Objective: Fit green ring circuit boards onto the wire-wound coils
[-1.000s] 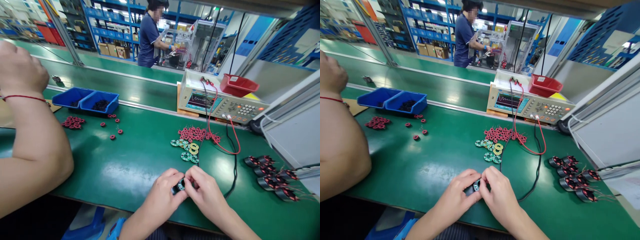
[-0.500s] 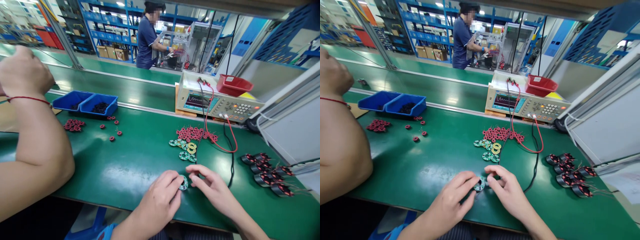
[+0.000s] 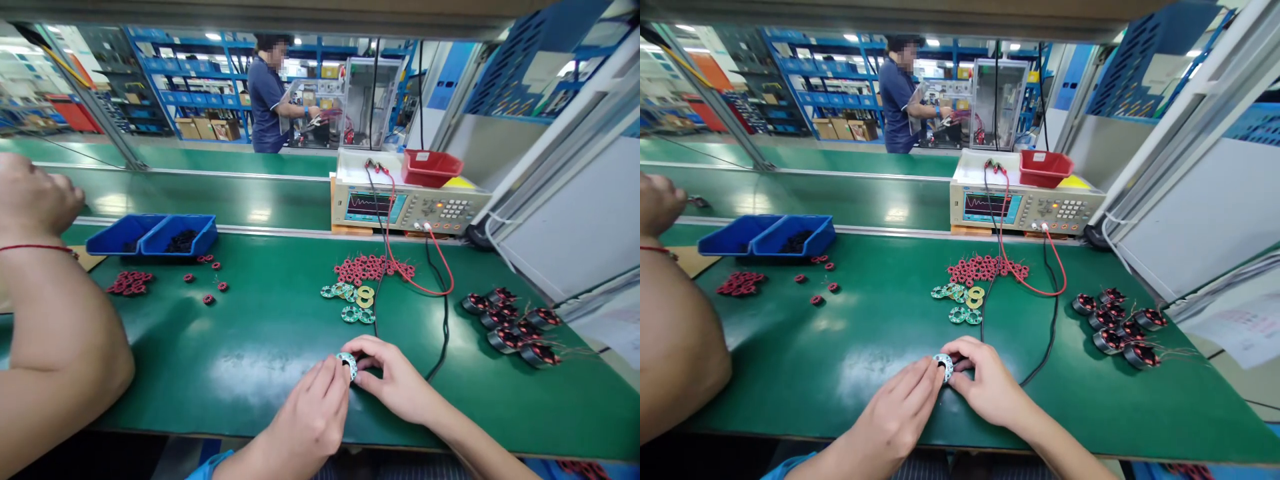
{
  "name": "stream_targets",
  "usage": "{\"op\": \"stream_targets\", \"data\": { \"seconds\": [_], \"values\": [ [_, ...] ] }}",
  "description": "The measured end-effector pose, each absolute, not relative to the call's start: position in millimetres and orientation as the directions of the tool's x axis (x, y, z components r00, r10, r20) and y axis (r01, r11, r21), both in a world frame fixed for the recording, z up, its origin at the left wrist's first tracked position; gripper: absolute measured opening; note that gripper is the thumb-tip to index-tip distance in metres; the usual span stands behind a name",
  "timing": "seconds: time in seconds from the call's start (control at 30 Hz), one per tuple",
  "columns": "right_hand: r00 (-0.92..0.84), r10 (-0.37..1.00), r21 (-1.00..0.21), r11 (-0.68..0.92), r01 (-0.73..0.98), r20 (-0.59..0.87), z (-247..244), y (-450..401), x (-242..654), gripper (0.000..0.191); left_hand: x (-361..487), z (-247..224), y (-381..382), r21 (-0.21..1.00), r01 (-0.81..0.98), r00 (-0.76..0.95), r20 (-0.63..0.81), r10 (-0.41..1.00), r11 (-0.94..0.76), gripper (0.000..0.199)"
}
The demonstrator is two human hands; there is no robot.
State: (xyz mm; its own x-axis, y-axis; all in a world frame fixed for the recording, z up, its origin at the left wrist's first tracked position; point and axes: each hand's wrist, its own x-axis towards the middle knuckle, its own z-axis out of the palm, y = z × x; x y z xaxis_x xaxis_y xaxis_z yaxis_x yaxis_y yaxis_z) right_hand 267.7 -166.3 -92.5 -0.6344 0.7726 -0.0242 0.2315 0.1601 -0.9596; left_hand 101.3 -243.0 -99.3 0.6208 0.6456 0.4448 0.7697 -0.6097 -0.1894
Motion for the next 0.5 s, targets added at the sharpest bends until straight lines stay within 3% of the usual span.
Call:
{"op": "stream_targets", "data": {
  "seconds": [0.1,0.2,0.33,0.43,0.5],
  "values": [
    [-0.643,0.766,-0.958,0.166,0.232,-0.023,-89.9,-165.8,266.4,0.035,102.4,-101.4,-240.8,-0.243,0.760,0.637,0.457,0.620,-0.602,0.038],
    [-0.652,0.758,-0.946,0.215,0.243,0.004,-88.2,-167.3,271.9,0.039,98.9,-99.7,-237.2,-0.208,0.754,0.639,0.454,0.621,-0.623,0.036],
    [-0.506,0.855,-0.873,0.331,0.358,0.116,-88.2,-171.3,295.7,0.039,97.6,-97.1,-235.5,0.061,0.824,0.477,0.464,0.746,-0.564,0.032],
    [-0.411,0.876,-0.803,0.426,0.416,0.251,-96.0,-176.9,324.4,0.030,101.9,-95.6,-223.5,0.336,0.828,0.349,0.321,0.881,-0.450,0.045],
    [-0.320,0.883,-0.754,0.462,0.467,0.343,-106.8,-181.6,347.0,0.024,97.5,-88.5,-196.6,0.486,0.795,0.296,0.211,0.931,-0.363,0.031]
  ]
}}
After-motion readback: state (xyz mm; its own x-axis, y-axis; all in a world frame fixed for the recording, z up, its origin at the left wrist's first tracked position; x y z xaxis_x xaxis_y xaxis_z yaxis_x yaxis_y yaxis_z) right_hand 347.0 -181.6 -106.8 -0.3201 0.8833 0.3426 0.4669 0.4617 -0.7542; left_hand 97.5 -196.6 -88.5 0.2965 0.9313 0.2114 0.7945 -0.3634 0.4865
